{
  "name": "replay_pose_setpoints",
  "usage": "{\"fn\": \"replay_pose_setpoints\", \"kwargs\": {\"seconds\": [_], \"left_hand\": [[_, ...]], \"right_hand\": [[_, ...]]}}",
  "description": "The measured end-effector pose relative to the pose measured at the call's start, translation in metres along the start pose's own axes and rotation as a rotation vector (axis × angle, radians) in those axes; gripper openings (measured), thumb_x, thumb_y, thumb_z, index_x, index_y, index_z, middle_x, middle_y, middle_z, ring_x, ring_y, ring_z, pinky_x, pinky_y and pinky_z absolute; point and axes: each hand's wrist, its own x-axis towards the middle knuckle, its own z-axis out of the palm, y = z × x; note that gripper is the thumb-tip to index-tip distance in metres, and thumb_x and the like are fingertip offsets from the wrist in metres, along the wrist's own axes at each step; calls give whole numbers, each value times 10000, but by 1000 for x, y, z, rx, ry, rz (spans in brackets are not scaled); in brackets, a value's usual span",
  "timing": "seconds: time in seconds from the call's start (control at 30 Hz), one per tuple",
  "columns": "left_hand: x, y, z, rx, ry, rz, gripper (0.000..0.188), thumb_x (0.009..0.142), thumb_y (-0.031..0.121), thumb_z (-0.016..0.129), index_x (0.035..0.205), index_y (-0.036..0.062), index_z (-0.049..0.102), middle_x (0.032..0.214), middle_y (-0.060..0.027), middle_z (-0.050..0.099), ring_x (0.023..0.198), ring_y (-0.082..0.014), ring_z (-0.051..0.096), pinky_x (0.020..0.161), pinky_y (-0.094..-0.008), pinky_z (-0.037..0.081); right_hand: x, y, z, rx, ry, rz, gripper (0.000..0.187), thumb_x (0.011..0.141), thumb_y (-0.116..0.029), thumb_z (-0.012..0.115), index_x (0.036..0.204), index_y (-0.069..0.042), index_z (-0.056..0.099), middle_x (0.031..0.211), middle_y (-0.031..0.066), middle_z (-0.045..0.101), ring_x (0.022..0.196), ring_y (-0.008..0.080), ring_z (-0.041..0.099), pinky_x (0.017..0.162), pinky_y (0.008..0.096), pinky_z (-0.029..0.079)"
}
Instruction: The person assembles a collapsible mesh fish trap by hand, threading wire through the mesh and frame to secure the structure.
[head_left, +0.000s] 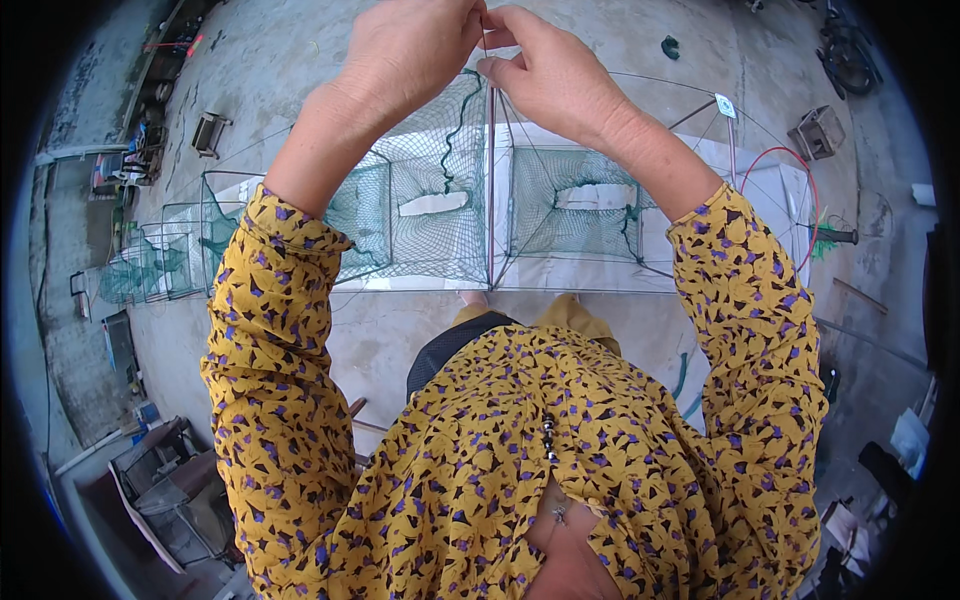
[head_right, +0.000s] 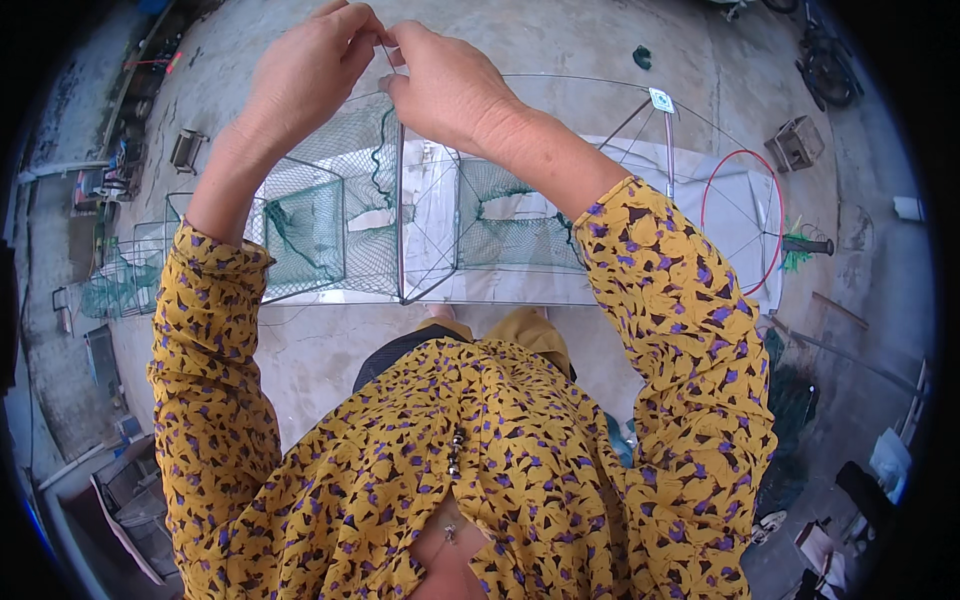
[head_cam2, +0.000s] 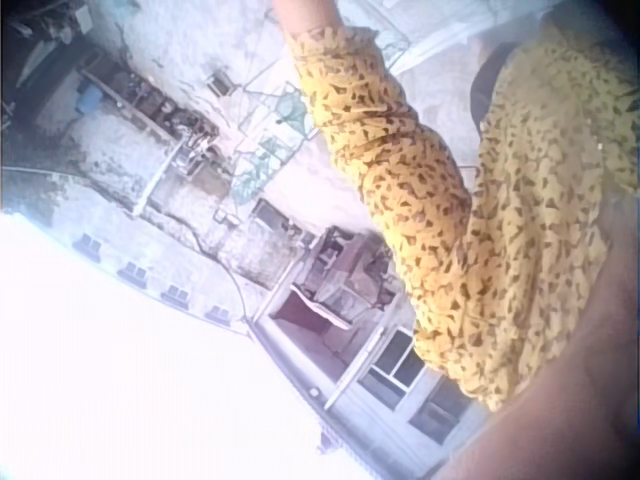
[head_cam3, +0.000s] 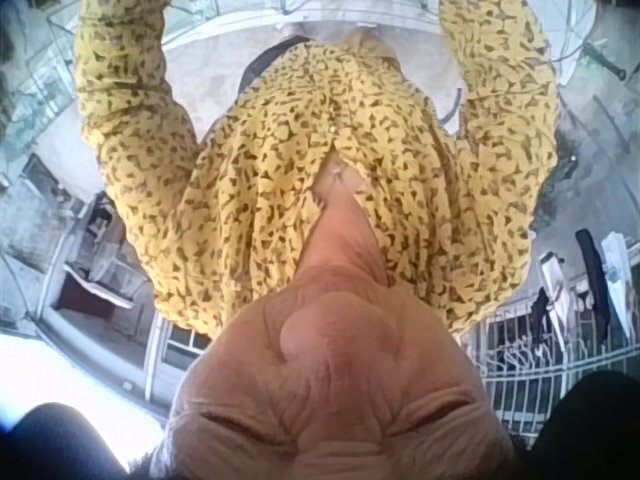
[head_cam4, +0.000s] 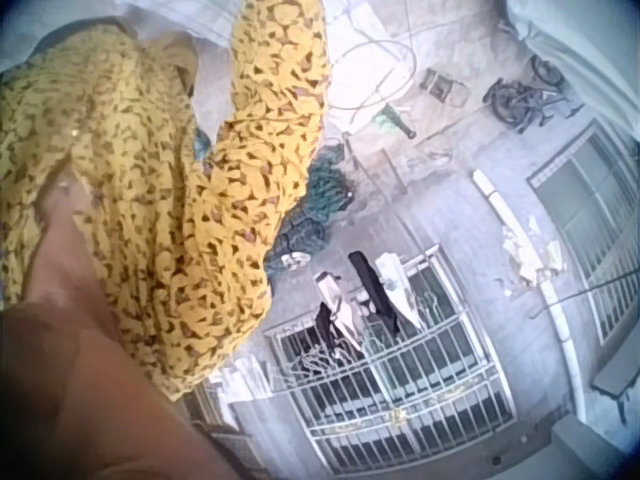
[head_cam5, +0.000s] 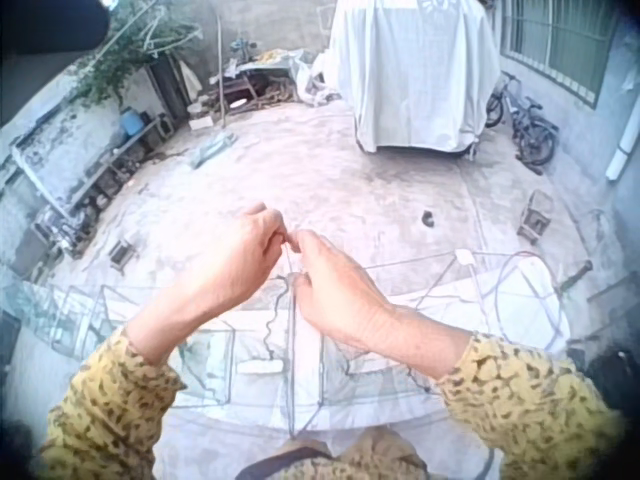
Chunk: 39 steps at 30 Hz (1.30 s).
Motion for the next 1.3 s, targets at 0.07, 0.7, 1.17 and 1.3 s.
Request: {"fn": "replay_pose_setpoints", "kwargs": {"seconds": [0.07, 0.7, 1.17, 1.3], "left_hand": [[-4, 1, -1, 49, 12, 33, 94, 811, 59, 498, 779, -7, 556, 765, -190, 560, 696, -361, 553, 622, -408, 453], [-33, -14, 44, -338, -156, -305, 179, 849, 154, 594, 951, 8, 610, 766, -60, 649, 657, -105, 617, 606, -247, 481], [-38, -32, 56, -209, -4, -118, 92, 817, 70, 582, 850, -16, 579, 734, -87, 638, 646, -138, 617, 600, -254, 482], [-38, -30, 57, -167, 13, -118, 85, 809, 68, 590, 849, -7, 590, 749, -95, 643, 660, -151, 626, 604, -257, 484]], "right_hand": [[10, 0, -5, 211, -88, 107, 167, 852, -138, 543, 925, 10, 566, 828, 109, 618, 737, 177, 602, 645, 293, 483], [26, 22, -30, 929, -258, 308, 209, 921, -209, 456, 919, 0, 464, 792, 106, 612, 653, 151, 618, 553, 232, 511], [-17, 10, -38, 913, 100, 286, 110, 913, -135, 484, 853, -47, 453, 642, 50, 547, 524, 100, 538, 470, 214, 453], [-22, 15, -43, 969, -3, 424, 143, 917, -140, 465, 840, -19, 470, 676, 68, 568, 539, 117, 555, 479, 229, 470]]}}
